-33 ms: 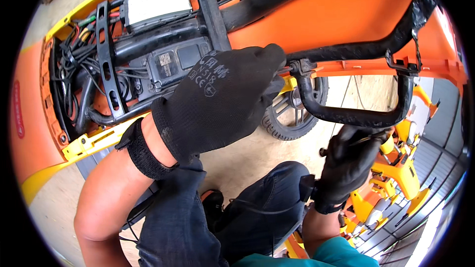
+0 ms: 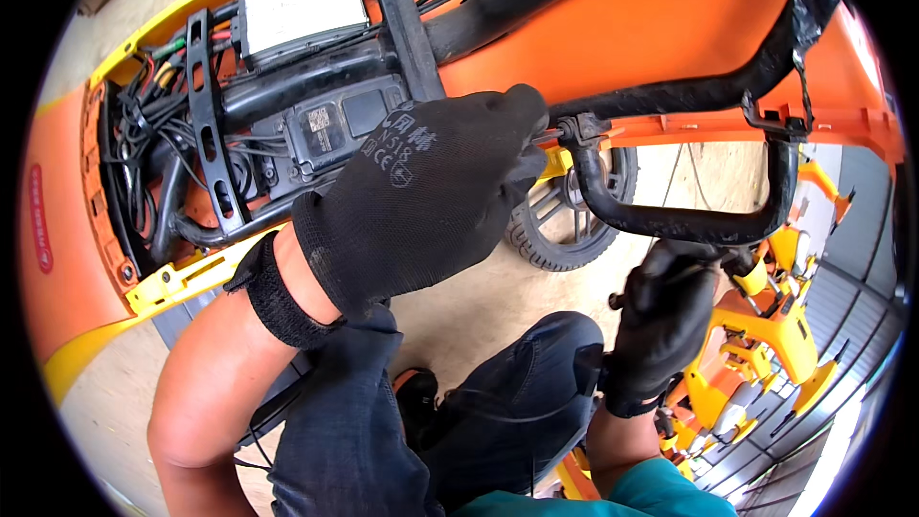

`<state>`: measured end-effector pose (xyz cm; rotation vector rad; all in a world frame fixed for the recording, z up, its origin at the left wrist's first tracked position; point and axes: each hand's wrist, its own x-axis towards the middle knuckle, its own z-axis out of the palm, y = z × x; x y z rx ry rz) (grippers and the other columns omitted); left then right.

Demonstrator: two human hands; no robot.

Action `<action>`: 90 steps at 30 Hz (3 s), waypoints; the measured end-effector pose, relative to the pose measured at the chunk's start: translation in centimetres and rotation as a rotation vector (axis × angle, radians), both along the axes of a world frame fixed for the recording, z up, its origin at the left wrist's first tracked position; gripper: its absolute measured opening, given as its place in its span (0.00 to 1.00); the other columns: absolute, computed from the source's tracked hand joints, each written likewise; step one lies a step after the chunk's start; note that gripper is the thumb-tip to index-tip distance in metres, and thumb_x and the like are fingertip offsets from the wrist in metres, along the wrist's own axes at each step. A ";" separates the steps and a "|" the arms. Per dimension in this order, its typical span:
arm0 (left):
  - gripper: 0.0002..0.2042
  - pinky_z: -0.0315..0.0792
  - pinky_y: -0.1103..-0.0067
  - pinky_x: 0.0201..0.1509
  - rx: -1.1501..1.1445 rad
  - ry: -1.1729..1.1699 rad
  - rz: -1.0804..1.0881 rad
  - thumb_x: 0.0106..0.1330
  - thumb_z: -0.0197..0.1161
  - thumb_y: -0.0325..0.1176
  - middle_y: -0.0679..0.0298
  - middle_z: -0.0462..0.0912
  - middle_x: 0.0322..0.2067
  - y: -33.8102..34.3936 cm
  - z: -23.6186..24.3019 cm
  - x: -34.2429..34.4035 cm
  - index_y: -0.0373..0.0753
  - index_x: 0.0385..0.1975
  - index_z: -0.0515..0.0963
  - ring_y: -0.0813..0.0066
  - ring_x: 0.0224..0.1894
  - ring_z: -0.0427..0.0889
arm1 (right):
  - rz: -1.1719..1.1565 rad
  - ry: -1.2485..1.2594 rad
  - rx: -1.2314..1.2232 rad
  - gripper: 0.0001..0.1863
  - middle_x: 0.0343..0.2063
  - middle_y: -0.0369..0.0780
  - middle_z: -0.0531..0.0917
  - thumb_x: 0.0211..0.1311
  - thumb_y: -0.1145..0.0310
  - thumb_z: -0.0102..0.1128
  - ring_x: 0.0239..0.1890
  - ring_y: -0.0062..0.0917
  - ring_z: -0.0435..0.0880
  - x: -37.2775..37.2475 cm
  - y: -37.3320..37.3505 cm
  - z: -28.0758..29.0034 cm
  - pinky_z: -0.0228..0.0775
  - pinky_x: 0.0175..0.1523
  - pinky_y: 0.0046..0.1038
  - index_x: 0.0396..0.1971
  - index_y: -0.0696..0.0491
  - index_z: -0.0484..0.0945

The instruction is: The person works on the internal wiring and frame of an orange and yellow scooter, using a small tool to manipulate wires and fasteners near the battery compartment and handlebar column while seated on the ground.

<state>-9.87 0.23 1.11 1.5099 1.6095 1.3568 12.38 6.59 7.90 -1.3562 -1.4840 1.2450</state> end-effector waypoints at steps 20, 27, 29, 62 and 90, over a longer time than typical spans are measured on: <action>0.10 0.73 0.83 0.36 -0.592 0.019 -0.319 0.71 0.55 0.33 0.62 0.83 0.26 3.1 4.9 -3.0 0.31 0.37 0.77 0.81 0.26 0.82 | 0.586 0.117 -0.522 0.16 0.29 0.37 0.79 0.72 0.71 0.47 0.31 0.16 0.78 1.7 -4.9 -3.3 0.70 0.38 0.21 0.56 0.59 0.71; 0.11 0.76 0.82 0.34 -0.647 0.149 -0.391 0.67 0.61 0.35 0.63 0.84 0.24 4.6 6.5 -3.4 0.30 0.32 0.81 0.81 0.28 0.83 | 0.555 0.094 -0.480 0.11 0.25 0.38 0.80 0.74 0.68 0.46 0.26 0.15 0.77 1.3 -5.1 -4.4 0.68 0.32 0.19 0.42 0.59 0.74; 0.05 0.70 0.86 0.34 -0.754 0.139 -0.394 0.67 0.60 0.28 0.72 0.82 0.27 5.0 6.7 -3.2 0.34 0.35 0.80 0.89 0.29 0.76 | 0.524 0.145 -0.486 0.10 0.22 0.37 0.79 0.73 0.67 0.48 0.24 0.16 0.77 1.0 -5.4 -4.1 0.69 0.32 0.22 0.39 0.59 0.74; 0.10 0.75 0.79 0.43 -0.925 0.140 -0.488 0.71 0.54 0.28 0.64 0.84 0.29 6.7 8.8 -2.5 0.33 0.48 0.77 0.80 0.34 0.81 | 0.625 -0.043 0.421 0.13 0.23 0.47 0.77 0.64 0.60 0.60 0.29 0.43 0.81 -0.1 6.0 1.3 0.69 0.35 0.40 0.35 0.54 0.71; 0.07 0.69 0.86 0.32 -0.905 -0.112 -0.489 0.72 0.53 0.29 0.69 0.81 0.27 6.0 8.2 -2.5 0.35 0.41 0.77 0.86 0.28 0.76 | 0.562 -0.330 0.537 0.09 0.24 0.48 0.81 0.59 0.68 0.57 0.32 0.44 0.84 -1.2 4.8 2.7 0.75 0.36 0.40 0.35 0.58 0.71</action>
